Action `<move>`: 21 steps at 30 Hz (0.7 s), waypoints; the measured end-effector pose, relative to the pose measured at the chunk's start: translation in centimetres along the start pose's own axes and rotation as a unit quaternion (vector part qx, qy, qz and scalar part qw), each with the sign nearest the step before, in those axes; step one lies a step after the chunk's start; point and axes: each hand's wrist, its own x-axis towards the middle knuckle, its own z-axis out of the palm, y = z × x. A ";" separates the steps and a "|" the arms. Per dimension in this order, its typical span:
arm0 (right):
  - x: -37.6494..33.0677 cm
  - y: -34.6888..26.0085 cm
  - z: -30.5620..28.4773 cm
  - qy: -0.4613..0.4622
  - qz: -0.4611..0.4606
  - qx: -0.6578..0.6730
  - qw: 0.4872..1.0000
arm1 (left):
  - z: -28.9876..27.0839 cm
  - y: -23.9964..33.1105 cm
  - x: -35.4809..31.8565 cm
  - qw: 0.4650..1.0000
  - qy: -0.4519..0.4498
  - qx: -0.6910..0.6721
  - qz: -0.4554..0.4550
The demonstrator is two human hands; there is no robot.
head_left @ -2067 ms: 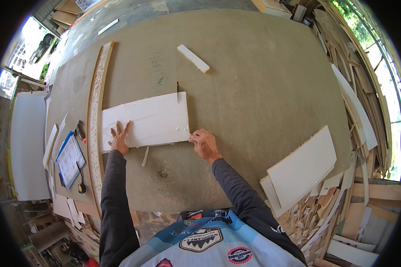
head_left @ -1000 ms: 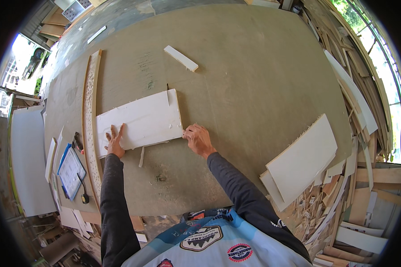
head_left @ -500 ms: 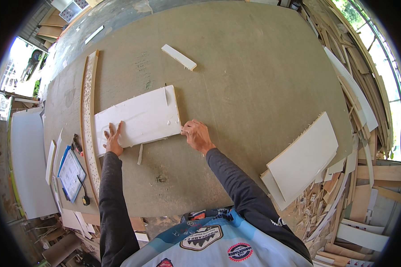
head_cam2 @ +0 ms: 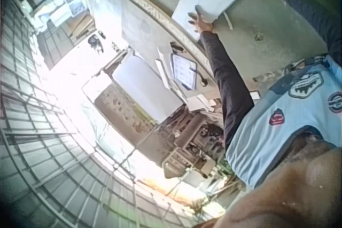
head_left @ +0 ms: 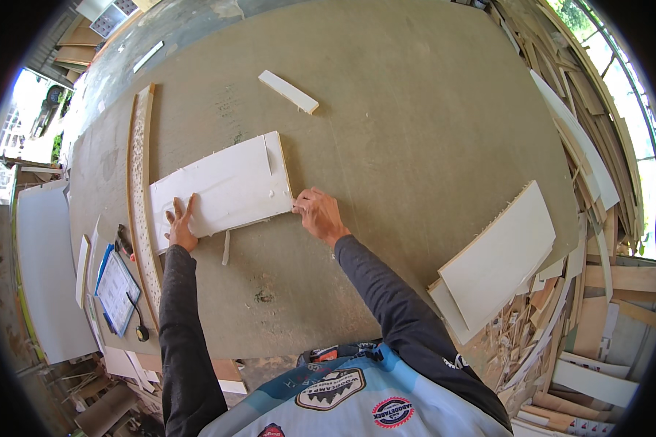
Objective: The person measures, marks, and aligns several wooden components on a large workbench, using a tape measure and a pencil to mark cut lines before assembling the pieces together.
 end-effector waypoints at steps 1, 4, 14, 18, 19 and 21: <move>0.1 0.1 0.0 0.000 0.001 0.001 1.000 | 0.0 0.0 0.2 1.000 0.001 0.001 0.001; 0.5 0.2 0.0 -0.010 0.004 -0.003 1.000 | 0.2 -0.4 0.6 1.000 0.006 -0.002 0.005; 1.7 0.7 0.3 -0.009 0.017 0.000 1.000 | 0.6 -1.1 2.3 0.999 0.031 -0.021 0.027; 2.3 0.9 0.2 -0.001 0.021 0.006 1.000 | 0.2 -0.8 2.8 0.999 0.030 -0.029 0.028; 2.4 1.0 0.2 0.003 0.021 0.007 1.000 | 0.0 -0.5 2.9 0.999 0.026 -0.028 0.025; 2.7 1.1 0.3 0.004 0.018 0.008 1.000 | -0.2 -0.3 3.2 0.999 0.021 -0.022 0.019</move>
